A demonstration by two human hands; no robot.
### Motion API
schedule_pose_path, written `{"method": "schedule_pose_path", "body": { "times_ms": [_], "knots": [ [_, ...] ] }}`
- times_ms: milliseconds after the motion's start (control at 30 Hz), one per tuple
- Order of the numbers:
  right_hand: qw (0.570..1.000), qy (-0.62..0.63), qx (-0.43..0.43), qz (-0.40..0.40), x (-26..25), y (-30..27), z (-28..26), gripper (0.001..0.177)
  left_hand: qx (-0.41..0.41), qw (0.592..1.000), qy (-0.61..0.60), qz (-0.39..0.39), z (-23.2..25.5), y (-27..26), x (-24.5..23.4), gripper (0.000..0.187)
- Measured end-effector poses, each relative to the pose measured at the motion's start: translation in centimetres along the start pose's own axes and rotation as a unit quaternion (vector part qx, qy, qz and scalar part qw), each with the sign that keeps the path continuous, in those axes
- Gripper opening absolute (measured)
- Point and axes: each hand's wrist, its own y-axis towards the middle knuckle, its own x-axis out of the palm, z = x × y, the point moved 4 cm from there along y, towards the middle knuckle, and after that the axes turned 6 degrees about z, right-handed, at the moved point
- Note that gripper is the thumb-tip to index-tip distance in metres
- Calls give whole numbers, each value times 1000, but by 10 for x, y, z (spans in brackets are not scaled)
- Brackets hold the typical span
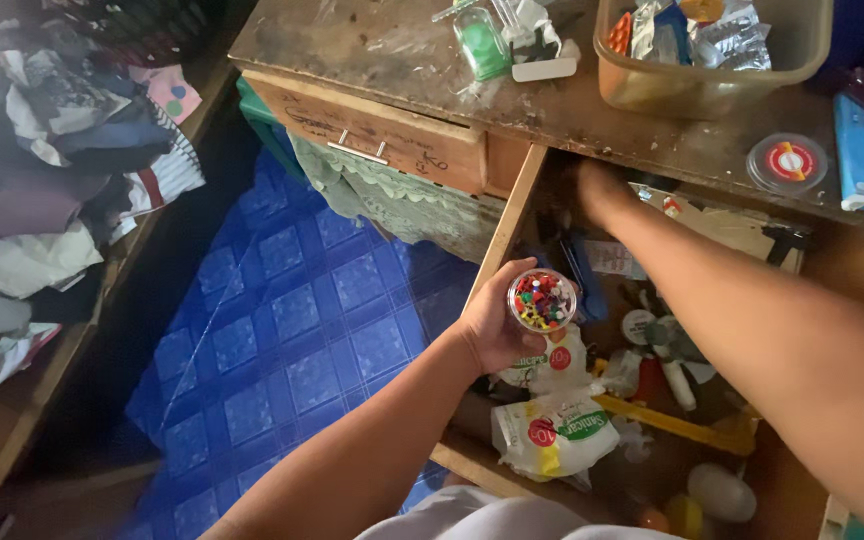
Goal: The person opens a wooden dresser drawer and sorts through various items including a paper note, a small container of colorful beads, a spool of blue thread, and several packets. They move items around inside the drawer and place some on the dresser surface, then return them to the drawer.
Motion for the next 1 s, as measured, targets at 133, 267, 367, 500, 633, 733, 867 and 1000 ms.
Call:
{"method": "schedule_pose_path", "body": {
  "times_ms": [133, 267, 367, 500, 633, 733, 867, 1000],
  "knots": [
    [993, 77, 31, 81, -48, -37, -25, 21, 7, 999, -21, 37, 0, 1, -3, 45],
    [939, 306, 131, 82, -87, -85, -64, 18, 17, 998, -56, 9, -2, 7, -2, 43],
    [820, 536, 195, 48, -112, -118, -90, 16, 9, 997, -59, 46, -4, 11, -10, 45],
    [796, 565, 217, -5, -138, -159, -126, 18, 28, 997, -68, 21, -3, 18, -6, 49],
    [839, 503, 208, 6, -157, -172, -153, 13, 11, 997, -70, 23, -3, 15, -6, 52],
    [883, 418, 215, 5, -170, -171, -161, 13, 22, 997, -76, 1, -1, 14, -2, 47],
    [939, 315, 131, 39, -186, -170, -171, 16, 21, 996, -74, 45, 1, 15, -7, 44],
    [988, 126, -16, 92, -191, -179, -181, 24, 22, 997, -80, -2, -2, 15, -4, 48]
  ]
}}
